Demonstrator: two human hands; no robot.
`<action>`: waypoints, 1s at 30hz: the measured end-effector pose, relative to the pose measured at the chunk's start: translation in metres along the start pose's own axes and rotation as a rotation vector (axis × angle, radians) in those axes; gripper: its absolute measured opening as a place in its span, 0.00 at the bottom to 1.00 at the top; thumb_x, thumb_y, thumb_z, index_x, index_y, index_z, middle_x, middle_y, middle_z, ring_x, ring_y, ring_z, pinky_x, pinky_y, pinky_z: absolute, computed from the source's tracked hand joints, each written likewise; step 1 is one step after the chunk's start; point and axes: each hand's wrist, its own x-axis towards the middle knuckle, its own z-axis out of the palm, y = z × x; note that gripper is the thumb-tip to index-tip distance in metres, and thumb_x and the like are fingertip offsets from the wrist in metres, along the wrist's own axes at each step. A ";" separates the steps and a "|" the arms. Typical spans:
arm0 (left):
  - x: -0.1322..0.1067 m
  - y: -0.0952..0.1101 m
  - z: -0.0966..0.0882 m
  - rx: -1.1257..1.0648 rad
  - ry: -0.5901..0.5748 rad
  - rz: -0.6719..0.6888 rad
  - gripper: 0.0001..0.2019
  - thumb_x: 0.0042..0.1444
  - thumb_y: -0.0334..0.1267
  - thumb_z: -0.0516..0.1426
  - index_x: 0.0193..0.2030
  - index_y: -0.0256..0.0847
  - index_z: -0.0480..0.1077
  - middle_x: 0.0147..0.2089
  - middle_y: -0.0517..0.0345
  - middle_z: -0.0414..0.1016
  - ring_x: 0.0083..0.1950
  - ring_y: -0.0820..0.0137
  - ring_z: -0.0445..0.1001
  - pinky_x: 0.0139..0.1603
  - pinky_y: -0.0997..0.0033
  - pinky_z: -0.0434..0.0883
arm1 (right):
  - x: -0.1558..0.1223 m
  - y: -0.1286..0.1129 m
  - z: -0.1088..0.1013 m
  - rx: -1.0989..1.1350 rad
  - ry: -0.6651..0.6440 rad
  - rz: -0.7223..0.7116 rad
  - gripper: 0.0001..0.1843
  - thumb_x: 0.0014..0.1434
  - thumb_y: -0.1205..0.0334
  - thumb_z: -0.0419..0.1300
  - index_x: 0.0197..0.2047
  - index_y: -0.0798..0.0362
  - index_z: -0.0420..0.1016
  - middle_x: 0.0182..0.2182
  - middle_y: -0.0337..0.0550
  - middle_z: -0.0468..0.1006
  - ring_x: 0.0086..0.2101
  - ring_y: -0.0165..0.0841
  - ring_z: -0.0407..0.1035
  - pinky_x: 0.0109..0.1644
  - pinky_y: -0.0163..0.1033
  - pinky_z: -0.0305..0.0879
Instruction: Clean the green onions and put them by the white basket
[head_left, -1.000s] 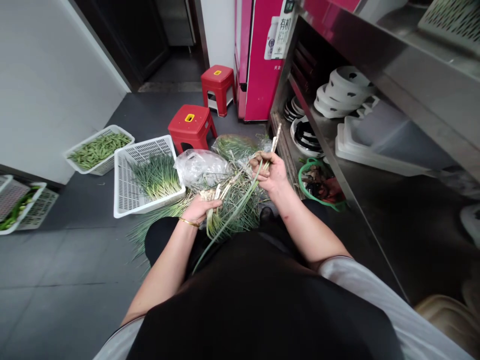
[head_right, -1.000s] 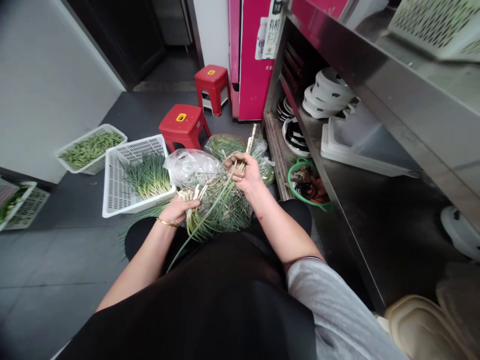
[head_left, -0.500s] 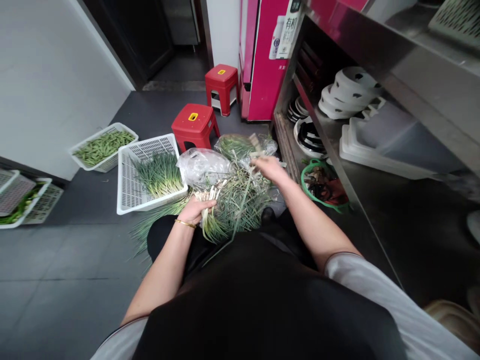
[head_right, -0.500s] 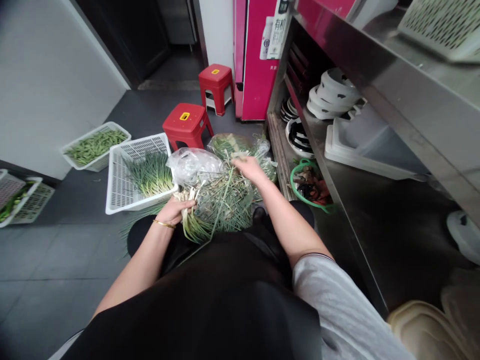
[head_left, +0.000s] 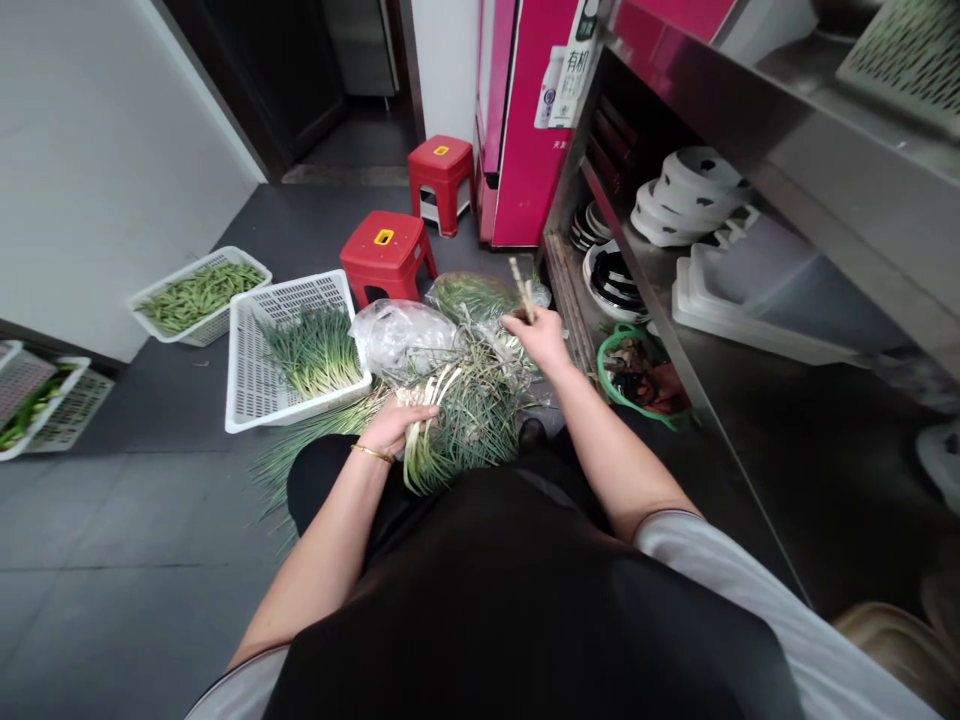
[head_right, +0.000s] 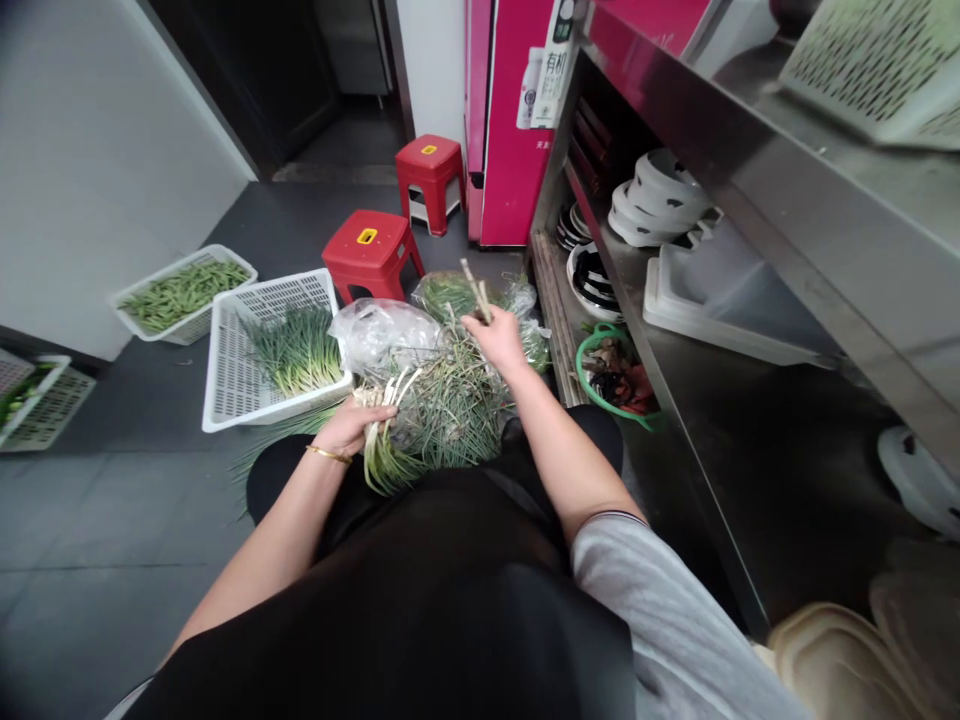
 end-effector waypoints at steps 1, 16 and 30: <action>0.000 0.001 -0.002 -0.011 0.002 0.006 0.18 0.27 0.30 0.71 0.27 0.33 0.70 0.21 0.59 0.72 0.19 0.74 0.69 0.20 0.76 0.67 | 0.002 0.008 -0.004 0.010 -0.067 0.026 0.16 0.54 0.51 0.60 0.28 0.57 0.75 0.24 0.44 0.75 0.28 0.33 0.67 0.34 0.37 0.62; 0.005 0.010 0.011 -0.011 -0.096 -0.012 0.16 0.31 0.30 0.70 0.29 0.31 0.73 0.25 0.53 0.75 0.21 0.73 0.71 0.18 0.78 0.65 | -0.043 -0.055 0.037 0.012 -0.469 -0.164 0.11 0.51 0.57 0.60 0.26 0.57 0.72 0.22 0.36 0.68 0.26 0.27 0.60 0.32 0.33 0.55; 0.016 0.016 0.003 -0.081 -0.025 0.046 0.13 0.35 0.32 0.69 0.28 0.33 0.72 0.21 0.59 0.72 0.20 0.75 0.69 0.22 0.76 0.69 | -0.021 -0.020 0.044 -0.022 -0.193 0.081 0.16 0.50 0.51 0.58 0.23 0.56 0.69 0.20 0.36 0.66 0.25 0.29 0.60 0.31 0.34 0.55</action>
